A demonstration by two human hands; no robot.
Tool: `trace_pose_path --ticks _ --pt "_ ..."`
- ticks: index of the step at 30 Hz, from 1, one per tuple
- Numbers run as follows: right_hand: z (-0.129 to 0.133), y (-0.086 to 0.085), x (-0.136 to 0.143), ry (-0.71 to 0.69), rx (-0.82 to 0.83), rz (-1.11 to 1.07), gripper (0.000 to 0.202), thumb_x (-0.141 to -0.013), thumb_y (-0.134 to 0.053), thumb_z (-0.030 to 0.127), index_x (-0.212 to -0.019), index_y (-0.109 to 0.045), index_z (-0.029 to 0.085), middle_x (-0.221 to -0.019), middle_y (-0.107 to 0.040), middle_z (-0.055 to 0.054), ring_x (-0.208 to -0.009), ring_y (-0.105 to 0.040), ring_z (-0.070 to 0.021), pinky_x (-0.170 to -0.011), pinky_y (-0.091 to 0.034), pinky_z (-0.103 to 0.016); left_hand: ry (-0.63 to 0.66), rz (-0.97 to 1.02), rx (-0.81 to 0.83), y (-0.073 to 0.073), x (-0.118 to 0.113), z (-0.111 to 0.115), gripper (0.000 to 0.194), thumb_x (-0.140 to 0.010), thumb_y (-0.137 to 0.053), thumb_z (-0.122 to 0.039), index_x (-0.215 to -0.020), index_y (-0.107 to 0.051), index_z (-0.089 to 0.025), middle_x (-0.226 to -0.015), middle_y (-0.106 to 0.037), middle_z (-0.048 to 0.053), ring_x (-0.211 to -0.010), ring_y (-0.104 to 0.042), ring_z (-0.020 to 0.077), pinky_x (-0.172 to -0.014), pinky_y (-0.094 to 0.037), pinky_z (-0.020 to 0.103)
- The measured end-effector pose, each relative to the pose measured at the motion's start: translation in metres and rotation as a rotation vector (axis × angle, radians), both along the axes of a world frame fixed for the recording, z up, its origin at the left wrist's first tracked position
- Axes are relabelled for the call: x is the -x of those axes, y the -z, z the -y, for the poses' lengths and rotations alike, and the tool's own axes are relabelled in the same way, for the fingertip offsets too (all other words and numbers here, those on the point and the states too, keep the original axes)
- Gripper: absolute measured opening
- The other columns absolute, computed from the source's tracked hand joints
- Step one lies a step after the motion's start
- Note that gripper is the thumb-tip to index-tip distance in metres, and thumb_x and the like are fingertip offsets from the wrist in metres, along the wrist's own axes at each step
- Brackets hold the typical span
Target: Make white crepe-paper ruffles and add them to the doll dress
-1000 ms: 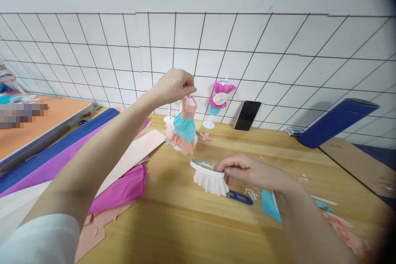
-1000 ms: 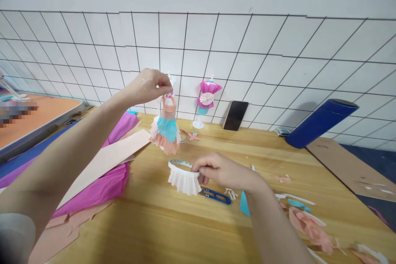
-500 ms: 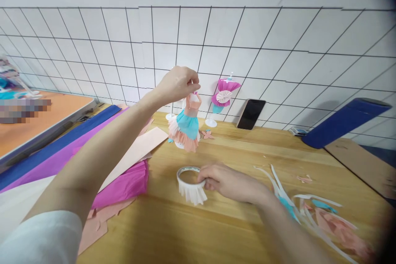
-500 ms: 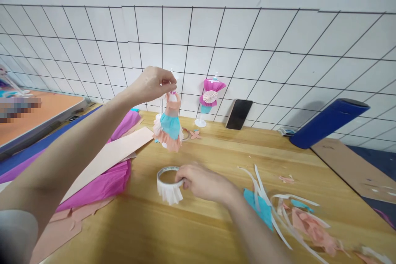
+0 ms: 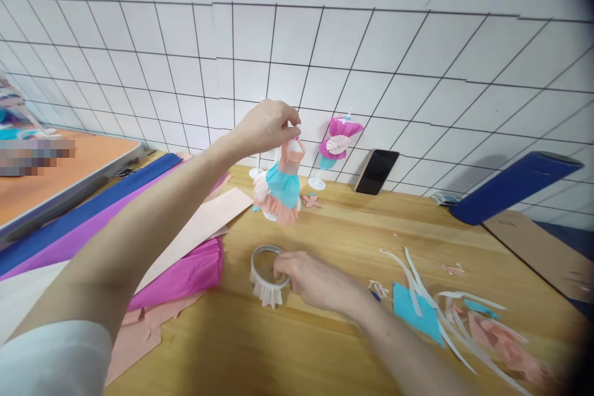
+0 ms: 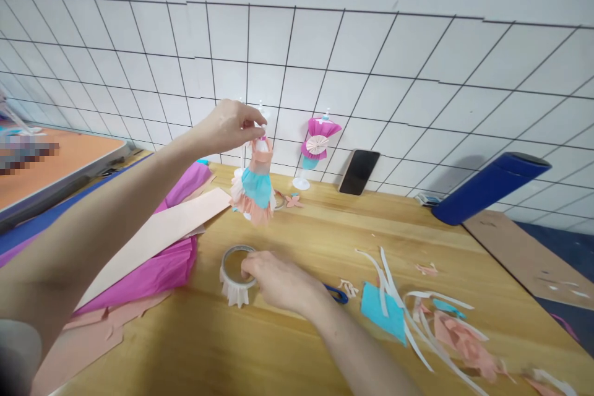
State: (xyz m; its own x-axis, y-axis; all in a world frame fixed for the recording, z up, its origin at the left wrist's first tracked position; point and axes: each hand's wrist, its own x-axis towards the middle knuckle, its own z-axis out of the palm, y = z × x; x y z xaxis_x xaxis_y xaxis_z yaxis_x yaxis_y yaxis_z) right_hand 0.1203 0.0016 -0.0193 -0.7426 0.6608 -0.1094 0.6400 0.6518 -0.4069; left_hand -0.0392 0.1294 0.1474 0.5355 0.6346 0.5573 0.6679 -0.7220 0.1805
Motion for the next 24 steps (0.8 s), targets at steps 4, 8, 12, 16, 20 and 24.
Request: trace_pose_path --ticks 4,8,12,16,20,24 --pt "0.004 -0.005 0.003 -0.008 -0.053 0.049 0.04 -0.059 -0.045 -0.011 -0.082 -0.06 0.018 -0.085 -0.066 -0.002 -0.081 -0.06 -0.0173 -0.063 -0.033 -0.024 0.013 -0.025 -0.014 -0.002 -0.002 -0.001 0.022 -0.074 -0.052 -0.022 -0.08 -0.072 -0.013 -0.07 -0.064 0.003 -0.06 -0.05 0.0114 -0.057 -0.036 0.026" --pt "0.006 -0.005 0.003 0.025 -0.098 0.089 0.037 -0.057 -0.044 -0.012 -0.077 -0.054 0.018 -0.083 -0.064 -0.001 -0.075 -0.059 -0.0156 -0.057 -0.027 -0.024 0.014 -0.047 -0.038 -0.002 -0.003 -0.002 0.022 -0.075 -0.051 -0.021 -0.075 -0.071 -0.013 -0.066 -0.062 0.003 -0.057 -0.047 0.0111 -0.055 -0.033 0.026" --pt "0.005 -0.001 0.003 0.064 -0.129 0.111 0.036 -0.056 -0.044 -0.013 -0.075 -0.051 0.018 -0.08 -0.06 0.0 -0.066 -0.054 -0.0125 -0.053 -0.022 -0.025 0.002 -0.063 -0.053 -0.001 -0.001 -0.003 0.023 -0.074 -0.05 -0.02 -0.08 -0.072 -0.014 -0.069 -0.063 0.004 -0.061 -0.049 0.0125 -0.056 -0.032 0.027" --pt "0.005 0.001 0.004 0.097 -0.152 0.104 0.032 -0.058 -0.044 -0.012 -0.071 -0.05 0.017 -0.075 -0.058 0.0 -0.058 -0.048 -0.0107 -0.051 -0.019 -0.026 -0.014 -0.073 -0.072 0.001 -0.001 -0.004 0.025 -0.074 -0.049 -0.021 -0.081 -0.072 -0.015 -0.07 -0.063 0.004 -0.063 -0.051 0.0141 -0.058 -0.033 0.028" --pt "0.006 0.002 0.005 0.135 -0.161 0.076 0.027 -0.061 -0.047 -0.009 -0.067 -0.051 0.017 -0.07 -0.058 0.0 -0.054 -0.046 -0.0104 -0.049 -0.016 -0.027 -0.036 -0.095 -0.107 0.002 -0.003 -0.002 0.022 -0.075 -0.048 -0.021 -0.074 -0.069 -0.015 -0.065 -0.058 0.004 -0.063 -0.049 0.0151 -0.057 -0.031 0.029" --pt "0.008 0.007 0.006 0.2 -0.178 0.006 0.023 -0.07 -0.046 -0.005 -0.069 -0.055 0.017 -0.07 -0.06 -0.002 -0.056 -0.052 -0.0129 -0.05 -0.022 -0.025 -0.084 -0.056 -0.115 -0.002 -0.001 0.004 0.021 -0.078 -0.047 -0.024 -0.067 -0.063 -0.015 -0.06 -0.053 0.003 -0.063 -0.048 0.0157 -0.058 -0.031 0.03"
